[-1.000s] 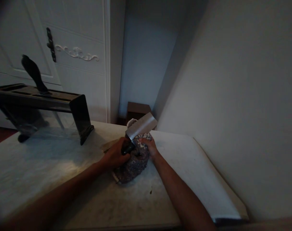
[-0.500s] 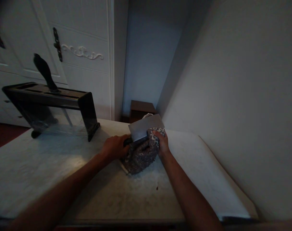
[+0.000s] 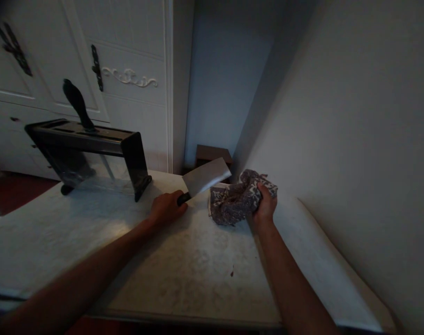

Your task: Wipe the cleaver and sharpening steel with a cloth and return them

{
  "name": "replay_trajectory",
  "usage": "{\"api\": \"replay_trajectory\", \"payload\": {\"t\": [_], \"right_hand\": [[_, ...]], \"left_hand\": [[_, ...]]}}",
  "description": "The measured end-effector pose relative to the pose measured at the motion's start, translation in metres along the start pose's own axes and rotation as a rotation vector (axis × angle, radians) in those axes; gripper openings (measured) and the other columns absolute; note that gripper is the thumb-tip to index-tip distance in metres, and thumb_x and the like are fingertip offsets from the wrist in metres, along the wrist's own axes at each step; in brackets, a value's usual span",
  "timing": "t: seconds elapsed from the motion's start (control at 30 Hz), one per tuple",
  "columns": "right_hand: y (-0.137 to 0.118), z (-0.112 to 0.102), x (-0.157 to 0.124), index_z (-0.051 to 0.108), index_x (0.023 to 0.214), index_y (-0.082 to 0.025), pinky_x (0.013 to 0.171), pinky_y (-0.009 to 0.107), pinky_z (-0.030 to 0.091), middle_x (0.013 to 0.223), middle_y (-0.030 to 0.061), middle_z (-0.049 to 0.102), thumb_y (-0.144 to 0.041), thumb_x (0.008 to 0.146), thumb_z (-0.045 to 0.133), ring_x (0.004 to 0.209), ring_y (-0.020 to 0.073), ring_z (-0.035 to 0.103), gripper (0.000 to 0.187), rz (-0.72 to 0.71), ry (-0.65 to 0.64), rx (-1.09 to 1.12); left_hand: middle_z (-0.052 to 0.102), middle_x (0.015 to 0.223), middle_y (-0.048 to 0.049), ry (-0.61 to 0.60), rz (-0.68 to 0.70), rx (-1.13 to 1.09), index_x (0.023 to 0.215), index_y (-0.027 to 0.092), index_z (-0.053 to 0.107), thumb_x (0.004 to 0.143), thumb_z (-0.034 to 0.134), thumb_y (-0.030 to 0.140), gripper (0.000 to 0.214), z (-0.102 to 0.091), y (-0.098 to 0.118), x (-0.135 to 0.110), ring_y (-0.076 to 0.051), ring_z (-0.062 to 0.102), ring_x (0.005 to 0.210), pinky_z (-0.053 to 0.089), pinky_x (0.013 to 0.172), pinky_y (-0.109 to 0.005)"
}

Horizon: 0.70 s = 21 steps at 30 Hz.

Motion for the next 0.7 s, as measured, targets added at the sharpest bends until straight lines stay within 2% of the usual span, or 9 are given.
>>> {"api": "replay_trajectory", "payload": {"t": [0.07,0.13,0.2,0.3,0.43,0.5,0.7], "right_hand": [[-0.010,0.009,-0.011,0.061,0.113,-0.019,0.076,0.033,0.055,0.096,0.0011,0.068,-0.025,0.059,0.079,0.078,0.0166,0.065,0.058,-0.044,0.005,-0.029],[-0.017,0.026,-0.025,0.056,0.125,-0.024,0.082,0.035,0.054,0.106,0.0013,0.067,-0.024,0.058,0.080,0.086,0.0176,0.065,0.071,-0.088,-0.085,-0.126],[-0.023,0.048,-0.042,0.056,0.127,-0.025,0.094,0.039,0.049,0.118,0.0032,0.063,-0.026,0.062,0.080,0.101,0.0207,0.062,0.069,-0.181,-0.257,-0.278],[-0.021,0.081,-0.073,0.056,0.130,-0.026,0.109,0.044,0.036,0.133,0.0050,0.055,-0.031,0.070,0.077,0.122,0.0248,0.051,0.064,-0.358,-0.557,-0.533],[-0.003,0.109,-0.113,0.050,0.135,-0.025,0.117,0.051,0.017,0.136,0.0086,0.052,-0.039,0.074,0.074,0.131,0.0276,0.042,0.067,-0.600,-0.875,-0.834],[0.002,0.114,-0.124,0.051,0.132,-0.022,0.117,0.052,0.015,0.138,0.0111,0.050,-0.042,0.076,0.071,0.133,0.0279,0.041,0.063,-0.690,-0.943,-0.900],[-0.002,0.118,-0.134,0.056,0.117,-0.022,0.115,0.053,0.019,0.139,0.0123,0.049,-0.047,0.077,0.070,0.131,0.0290,0.043,0.050,-0.796,-0.974,-0.935]], "left_hand": [[0.069,0.089,-0.0125,-0.002,0.037,0.008,0.098,0.020,0.062,0.080,0.047,0.036,0.030,0.000,0.004,0.000,-0.031,0.065,0.083,0.044,0.070,-0.037],[0.069,0.090,-0.0116,-0.010,0.081,0.029,0.099,0.020,0.063,0.079,0.048,0.035,0.029,0.002,0.009,-0.001,-0.031,0.065,0.084,0.044,0.070,-0.037],[0.069,0.091,-0.0111,-0.022,0.114,0.052,0.099,0.021,0.064,0.079,0.048,0.034,0.029,0.005,0.013,-0.002,-0.032,0.065,0.085,0.044,0.070,-0.038],[0.069,0.093,-0.0113,-0.050,0.158,0.071,0.102,0.022,0.065,0.079,0.047,0.034,0.031,0.010,0.019,-0.003,-0.033,0.065,0.086,0.044,0.070,-0.039],[0.070,0.095,-0.0144,-0.061,0.194,0.088,0.101,0.019,0.067,0.080,0.047,0.036,0.033,0.014,0.025,-0.004,-0.035,0.066,0.087,0.045,0.072,-0.041],[0.069,0.093,-0.0162,-0.068,0.195,0.095,0.097,0.016,0.068,0.081,0.047,0.036,0.033,0.015,0.026,-0.005,-0.036,0.065,0.086,0.045,0.072,-0.042],[0.069,0.095,-0.0152,-0.055,0.198,0.106,0.100,0.016,0.068,0.084,0.047,0.034,0.032,0.015,0.027,-0.006,-0.034,0.066,0.088,0.045,0.074,-0.041]]}}
Point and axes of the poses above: each hand's wrist, its own x-axis towards the middle knuckle, its own z-axis out of the palm, y = z × x, the point moved 10 cm from there along x, towards the middle knuckle
